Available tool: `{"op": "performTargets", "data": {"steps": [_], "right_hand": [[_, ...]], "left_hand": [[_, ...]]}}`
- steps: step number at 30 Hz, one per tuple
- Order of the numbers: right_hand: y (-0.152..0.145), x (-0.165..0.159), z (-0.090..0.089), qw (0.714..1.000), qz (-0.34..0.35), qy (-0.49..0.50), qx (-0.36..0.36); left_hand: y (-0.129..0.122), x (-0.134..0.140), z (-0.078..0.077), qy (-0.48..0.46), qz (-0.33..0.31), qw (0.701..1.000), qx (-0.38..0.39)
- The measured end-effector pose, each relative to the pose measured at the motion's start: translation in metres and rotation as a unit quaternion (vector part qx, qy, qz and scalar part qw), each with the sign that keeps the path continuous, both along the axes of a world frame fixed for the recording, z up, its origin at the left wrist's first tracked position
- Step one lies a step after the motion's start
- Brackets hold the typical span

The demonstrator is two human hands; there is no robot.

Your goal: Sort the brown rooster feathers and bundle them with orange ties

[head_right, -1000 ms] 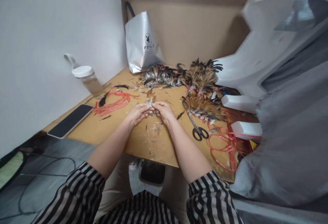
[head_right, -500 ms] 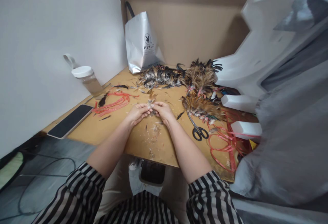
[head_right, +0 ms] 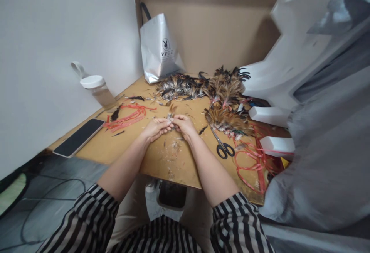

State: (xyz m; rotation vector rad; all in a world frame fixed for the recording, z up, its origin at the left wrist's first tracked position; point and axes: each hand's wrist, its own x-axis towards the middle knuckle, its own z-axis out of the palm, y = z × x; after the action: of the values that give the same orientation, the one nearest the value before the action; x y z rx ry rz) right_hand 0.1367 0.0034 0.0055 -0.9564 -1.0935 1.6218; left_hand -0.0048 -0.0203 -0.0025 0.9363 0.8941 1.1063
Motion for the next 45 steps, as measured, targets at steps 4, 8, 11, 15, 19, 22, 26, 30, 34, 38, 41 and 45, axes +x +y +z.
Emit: {"op": "performTargets", "data": {"steps": [4, 8, 11, 15, 19, 22, 26, 30, 34, 38, 41, 45], "right_hand": [[0.001, 0.003, -0.002, 0.999, 0.043, 0.021, -0.004], [0.0, 0.005, -0.001, 0.997, 0.077, 0.03, -0.003], [-0.001, 0.006, 0.002, 0.995, 0.097, 0.037, -0.009], [-0.002, 0.008, 0.003, 0.992, 0.122, 0.043, -0.007], [-0.001, 0.006, 0.002, 0.995, 0.095, 0.021, 0.011], [0.0, 0.005, 0.001, 0.998, 0.067, 0.016, 0.012], [0.0, 0.005, 0.0, 0.997, 0.069, 0.012, 0.018], [-0.002, 0.004, 0.001, 0.996, 0.084, 0.004, 0.028], [0.0, 0.007, 0.006, 0.998, 0.057, 0.008, 0.034], [0.011, 0.019, 0.006, 0.991, -0.094, -0.064, 0.073], [0.019, 0.028, -0.002, 0.958, -0.14, -0.201, 0.15], [0.018, 0.027, -0.01, 0.901, -0.102, -0.349, 0.237]], "left_hand": [[-0.002, -0.001, 0.002, -0.004, -0.023, 1.0, -0.002], [-0.005, -0.001, 0.003, -0.002, -0.04, 0.999, 0.0], [-0.006, -0.002, 0.004, 0.009, -0.038, 0.999, 0.002], [-0.006, -0.001, 0.004, 0.018, -0.038, 0.999, 0.018], [-0.006, 0.0, 0.005, 0.024, -0.026, 0.999, 0.02], [-0.006, 0.001, 0.005, 0.018, -0.031, 0.999, 0.006], [-0.006, 0.001, 0.003, 0.018, -0.039, 0.999, -0.003], [-0.006, 0.001, 0.001, 0.023, -0.041, 0.999, 0.001], [-0.005, 0.0, 0.003, 0.019, -0.026, 0.999, 0.006], [-0.001, -0.003, 0.005, -0.005, 0.05, 0.999, -0.001], [0.004, -0.006, 0.002, -0.033, 0.102, 0.994, -0.009], [0.007, -0.008, -0.002, -0.057, 0.134, 0.989, -0.01]]}}
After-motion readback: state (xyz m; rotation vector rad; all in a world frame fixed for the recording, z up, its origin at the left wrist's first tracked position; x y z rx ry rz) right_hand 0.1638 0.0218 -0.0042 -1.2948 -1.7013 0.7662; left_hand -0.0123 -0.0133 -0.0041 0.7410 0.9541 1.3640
